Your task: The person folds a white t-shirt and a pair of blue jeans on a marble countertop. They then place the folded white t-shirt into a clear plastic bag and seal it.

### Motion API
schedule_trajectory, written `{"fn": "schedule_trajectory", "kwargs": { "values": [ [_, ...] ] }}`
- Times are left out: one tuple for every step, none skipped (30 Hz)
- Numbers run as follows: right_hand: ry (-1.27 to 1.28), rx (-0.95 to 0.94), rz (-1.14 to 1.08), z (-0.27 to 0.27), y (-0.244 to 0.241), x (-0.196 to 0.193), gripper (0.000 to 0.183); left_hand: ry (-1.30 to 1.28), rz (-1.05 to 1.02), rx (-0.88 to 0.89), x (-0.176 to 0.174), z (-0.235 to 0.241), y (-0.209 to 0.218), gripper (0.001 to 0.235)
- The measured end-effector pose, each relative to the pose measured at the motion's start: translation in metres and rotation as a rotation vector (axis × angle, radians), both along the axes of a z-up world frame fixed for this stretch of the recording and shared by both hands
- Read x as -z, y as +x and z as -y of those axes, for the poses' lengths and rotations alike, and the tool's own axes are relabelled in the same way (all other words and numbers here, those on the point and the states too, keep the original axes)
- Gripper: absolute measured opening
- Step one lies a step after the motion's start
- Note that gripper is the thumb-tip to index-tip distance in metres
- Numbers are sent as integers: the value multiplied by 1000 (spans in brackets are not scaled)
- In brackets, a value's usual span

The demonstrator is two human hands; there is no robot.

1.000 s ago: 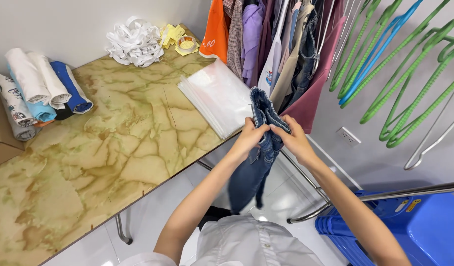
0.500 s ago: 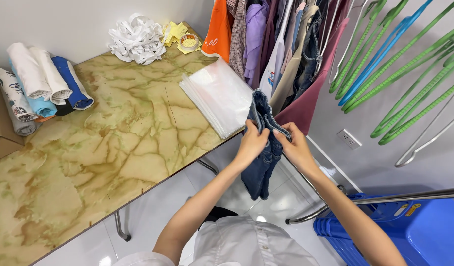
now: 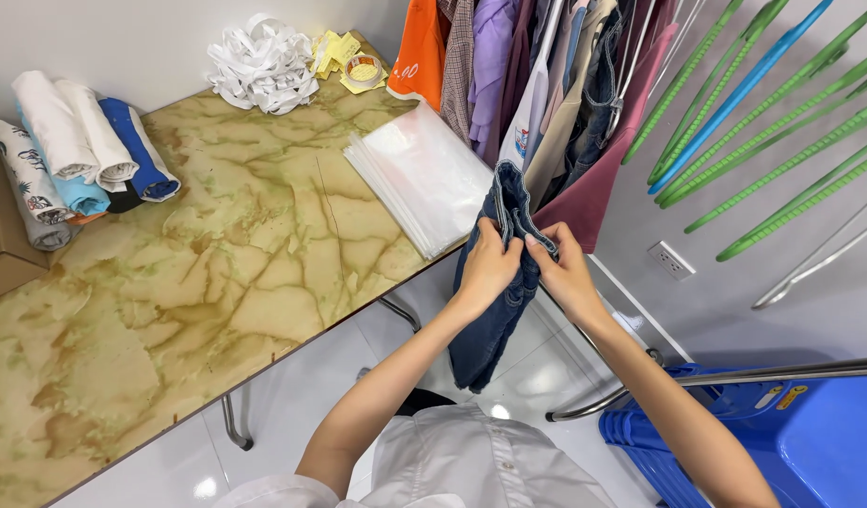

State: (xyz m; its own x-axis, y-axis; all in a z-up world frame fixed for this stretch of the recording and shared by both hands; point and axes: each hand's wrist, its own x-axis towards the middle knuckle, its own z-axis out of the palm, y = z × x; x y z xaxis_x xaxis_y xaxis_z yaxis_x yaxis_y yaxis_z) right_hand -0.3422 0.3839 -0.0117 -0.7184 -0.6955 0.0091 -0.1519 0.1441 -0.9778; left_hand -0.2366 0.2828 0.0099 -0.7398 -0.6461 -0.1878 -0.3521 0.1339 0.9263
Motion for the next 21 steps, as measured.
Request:
{"fn": "schedule_trajectory", "kwargs": {
  "values": [
    [0, 1, 0, 0, 2, -1, 15, 0, 0, 1, 2, 1, -1, 45],
    [14, 0, 7, 0, 5, -3, 16, -33, -1, -3, 4, 3, -2, 45],
    [27, -1, 13, 0, 7, -4, 16, -67, -2, -7, 6, 4, -3, 45],
    [27, 0, 14, 0, 6, -1, 16, -67, -1, -6, 6, 5, -3, 45],
    [33, -3, 2, 1, 6, 2, 16, -74, 11, 3, 7, 6, -3, 46],
    [38, -6, -10, 1, 5, 4, 16, -82, 22, 13, 7, 7, -3, 47],
    [36, -4, -10, 1, 8, 1, 16, -84, 22, 14, 11, 11, -6, 47],
    [15, -29, 9, 0, 11, -2, 20, -13, -1, 7, 15, 16, -8, 47],
    [-6, -53, 28, -1, 14, -5, 25, 57, -24, 0, 19, 20, -10, 49],
    [-6, -51, 29, -3, 15, -5, 25, 57, -23, 2, 10, 19, -8, 49],
    [-58, -109, 92, -4, 17, -5, 33, 162, -55, -8, 1, 18, -6, 60],
    [-109, -168, 154, -6, 18, -5, 44, 268, -89, -20, -9, 17, -4, 73],
    [-109, -166, 155, -7, 14, 2, 44, 268, -88, -19, -26, 12, 1, 73],
    [-151, -217, 125, -8, 9, 9, 58, 298, -84, -18, -43, 7, 7, 74],
    [-192, -268, 96, -9, 5, 16, 74, 328, -79, -18, -60, 3, 12, 76],
    [-192, -269, 96, -8, 13, 7, 74, 328, -80, -19, -62, 2, 13, 76],
    [-102, -220, 7, -7, 20, -2, 75, 358, -94, -5, -64, 1, 15, 77],
    [-13, -171, -81, -5, 29, -11, 76, 387, -106, 8, -66, 0, 17, 79],
    [-14, -174, -80, -2, 20, 0, 76, 386, -106, 5, -53, 5, 14, 79],
    [-147, -111, -14, 0, 11, 12, 60, 440, -155, 36, -40, 9, 11, 73],
    [-279, -47, 53, 3, 3, 23, 45, 494, -204, 68, -26, 13, 8, 68]
  ]
}}
